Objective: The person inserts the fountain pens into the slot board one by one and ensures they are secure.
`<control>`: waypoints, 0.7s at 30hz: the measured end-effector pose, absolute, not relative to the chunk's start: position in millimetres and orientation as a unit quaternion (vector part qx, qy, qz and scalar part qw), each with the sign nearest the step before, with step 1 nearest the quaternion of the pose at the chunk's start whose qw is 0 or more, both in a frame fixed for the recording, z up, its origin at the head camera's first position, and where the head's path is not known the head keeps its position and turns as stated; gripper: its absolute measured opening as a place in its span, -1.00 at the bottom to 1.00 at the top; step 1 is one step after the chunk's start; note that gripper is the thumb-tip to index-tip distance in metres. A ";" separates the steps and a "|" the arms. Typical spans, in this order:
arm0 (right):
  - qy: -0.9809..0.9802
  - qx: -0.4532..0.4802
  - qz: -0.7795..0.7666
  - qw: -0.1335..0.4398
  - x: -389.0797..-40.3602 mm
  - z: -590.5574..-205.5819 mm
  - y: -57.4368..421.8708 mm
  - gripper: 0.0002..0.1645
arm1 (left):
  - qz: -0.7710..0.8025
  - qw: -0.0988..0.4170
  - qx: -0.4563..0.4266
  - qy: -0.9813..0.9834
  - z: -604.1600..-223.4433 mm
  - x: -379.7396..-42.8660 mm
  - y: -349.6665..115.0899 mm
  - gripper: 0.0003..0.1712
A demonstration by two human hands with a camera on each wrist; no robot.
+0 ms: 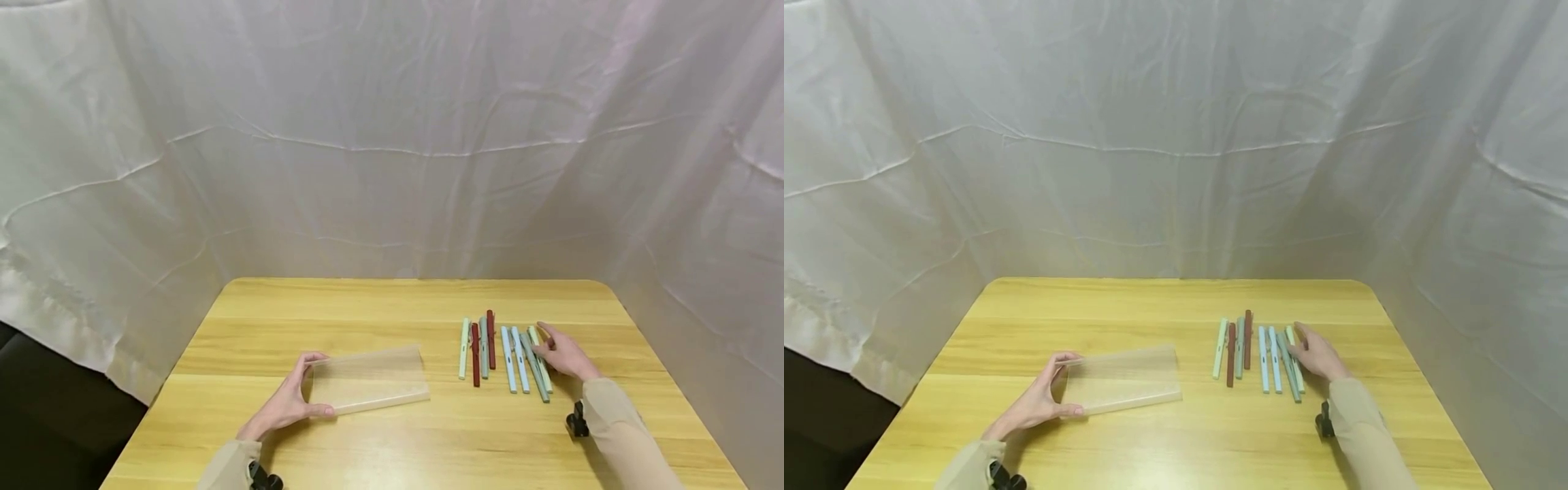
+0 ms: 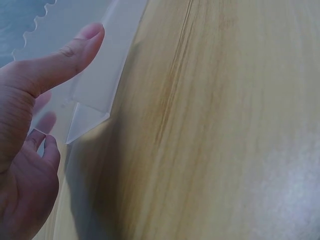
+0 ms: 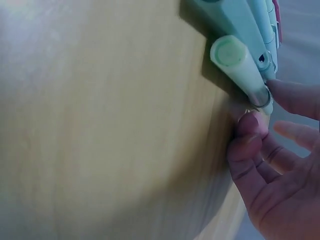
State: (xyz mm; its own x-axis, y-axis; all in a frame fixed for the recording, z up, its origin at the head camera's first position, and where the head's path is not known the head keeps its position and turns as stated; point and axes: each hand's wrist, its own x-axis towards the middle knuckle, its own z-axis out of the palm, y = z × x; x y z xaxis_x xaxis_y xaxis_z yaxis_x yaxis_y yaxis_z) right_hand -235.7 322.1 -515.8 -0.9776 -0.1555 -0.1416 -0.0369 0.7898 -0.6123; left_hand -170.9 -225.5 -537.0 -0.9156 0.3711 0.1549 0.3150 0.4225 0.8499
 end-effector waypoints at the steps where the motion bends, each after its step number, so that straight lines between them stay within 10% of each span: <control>1: 0.943 -0.053 -0.316 0.092 -236.3 -515.8 321.8 -0.22 | 0.497 0.029 0.204 0.843 -536.8 -171.3 -225.4 0.10; 21: 0.958 -0.083 -0.241 0.132 -242.1 -509.2 315.7 -0.22 | 0.500 0.048 0.202 0.841 -535.2 -173.7 -225.7 0.09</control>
State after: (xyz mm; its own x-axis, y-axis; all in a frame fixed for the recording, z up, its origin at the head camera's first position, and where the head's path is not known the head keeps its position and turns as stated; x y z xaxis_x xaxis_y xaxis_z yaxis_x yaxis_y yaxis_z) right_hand -242.1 315.7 -509.2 -0.9514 -0.2221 -0.2134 -0.0945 0.8700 -0.4838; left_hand -173.7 -225.7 -535.2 -0.9138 0.3877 0.1208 0.2912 0.4182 0.8604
